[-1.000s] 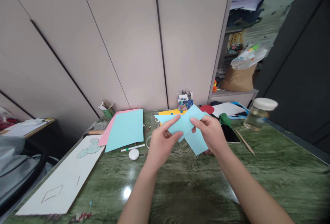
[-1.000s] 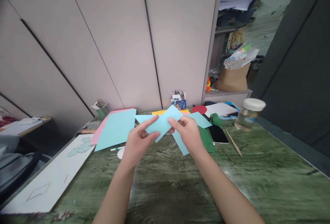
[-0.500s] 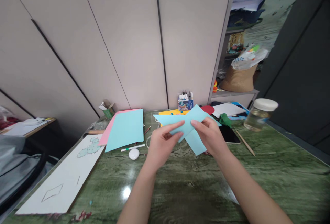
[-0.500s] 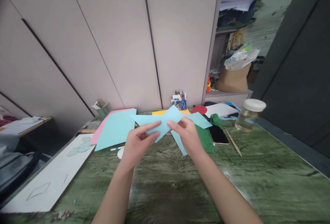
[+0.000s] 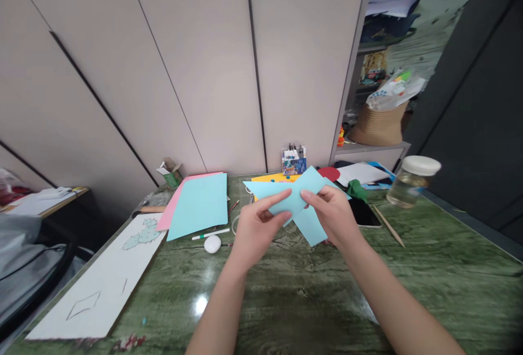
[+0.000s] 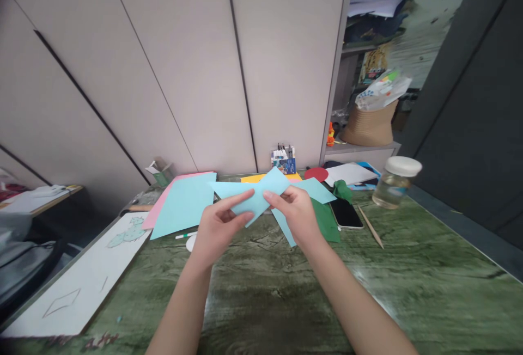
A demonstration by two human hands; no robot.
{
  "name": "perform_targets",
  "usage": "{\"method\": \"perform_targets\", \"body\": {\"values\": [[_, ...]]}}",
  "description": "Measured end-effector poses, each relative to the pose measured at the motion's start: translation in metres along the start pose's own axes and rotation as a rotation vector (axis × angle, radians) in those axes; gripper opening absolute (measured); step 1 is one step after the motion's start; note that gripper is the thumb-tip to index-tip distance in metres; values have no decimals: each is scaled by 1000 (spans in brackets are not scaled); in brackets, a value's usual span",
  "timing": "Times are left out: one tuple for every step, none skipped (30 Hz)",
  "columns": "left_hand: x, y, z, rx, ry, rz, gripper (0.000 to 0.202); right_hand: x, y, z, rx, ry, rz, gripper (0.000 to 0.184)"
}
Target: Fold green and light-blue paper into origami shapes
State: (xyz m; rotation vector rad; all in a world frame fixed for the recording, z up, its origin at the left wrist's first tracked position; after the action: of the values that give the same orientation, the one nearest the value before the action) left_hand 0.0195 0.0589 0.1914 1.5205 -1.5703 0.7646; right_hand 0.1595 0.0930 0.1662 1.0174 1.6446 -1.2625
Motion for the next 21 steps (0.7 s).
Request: {"method": "perform_targets", "body": {"values": [[0, 0, 0, 2, -14, 11, 36, 0, 1, 0, 11, 3, 10, 12], [1, 0, 0, 4, -29, 23, 37, 0, 1, 0, 21, 5, 22, 12], [1, 1, 0, 5, -41, 34, 39, -1, 3, 0, 34, 9, 36, 13], [1, 1, -1, 4, -45, 43, 42, -2, 4, -1, 47, 15, 52, 13], [0, 2, -1, 3, -41, 52, 46, -4, 6, -1, 58, 21, 72, 14], [-1, 4, -1, 5, -32, 62, 50, -6, 7, -2, 69, 28, 94, 15], [-2, 7, -2, 14, -24, 68, 54, -8, 9, -2, 76, 32, 121, 16], [-2, 11, -3, 34, -25, 69, 56, -10, 10, -3, 77, 30, 155, 17], [-1, 17, -4, 61, -33, 64, 55, -12, 11, -4, 70, 23, 194, 18], [0, 24, -5, 92, -46, 49, 51, -13, 11, -5, 55, 11, 238, 18], [1, 30, -6, 119, -58, 26, 45, -13, 11, -6, 35, -2, 280, 19], [2, 35, -7, 136, -62, -3, 38, -13, 11, -7, 10, -14, 318, 19], [1, 39, -8, 136, -53, -35, 32, -13, 10, -7, -19, -24, 350, 21], [-1, 41, -9, 120, -37, -66, 28, -13, 9, -8, -46, -29, 377, 22], [-2, 42, -10, 94, -19, -97, 26, -13, 9, -8, -68, -28, 402, 23], [-4, 42, -10, 66, -6, -125, 26, -13, 9, -8, -85, -25, 428, 24], [-5, 42, -11, 38, 4, -148, 26, -14, 9, -7, -96, -20, 455, 25], [-5, 41, -11, 13, 9, -162, 26, -15, 8, -7, -105, -17, 485, 25], [-5, 39, -11, -9, 10, -169, 26, -16, 7, -7, -116, -19, 517, 25], [-5, 37, -10, -30, 11, -172, 26, -16, 5, -6, -134, -25, 550, 25], [-5, 33, -9, -57, 14, -177, 28, -16, 2, -5, -159, -31, 584, 25]]}}
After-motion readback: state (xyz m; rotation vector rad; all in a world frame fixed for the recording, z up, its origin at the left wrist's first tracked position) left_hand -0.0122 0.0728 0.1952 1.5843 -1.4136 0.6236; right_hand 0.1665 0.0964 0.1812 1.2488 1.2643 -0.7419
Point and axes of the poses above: each hand's wrist, its own z-axis away from the middle knuckle, its own y-axis out of the back of the hand, x = y × z, the point moved 9 cm from there along -z, towards the middle knuckle, and after that the axes turned 10 degrees about -y, right-handed, at the moved point
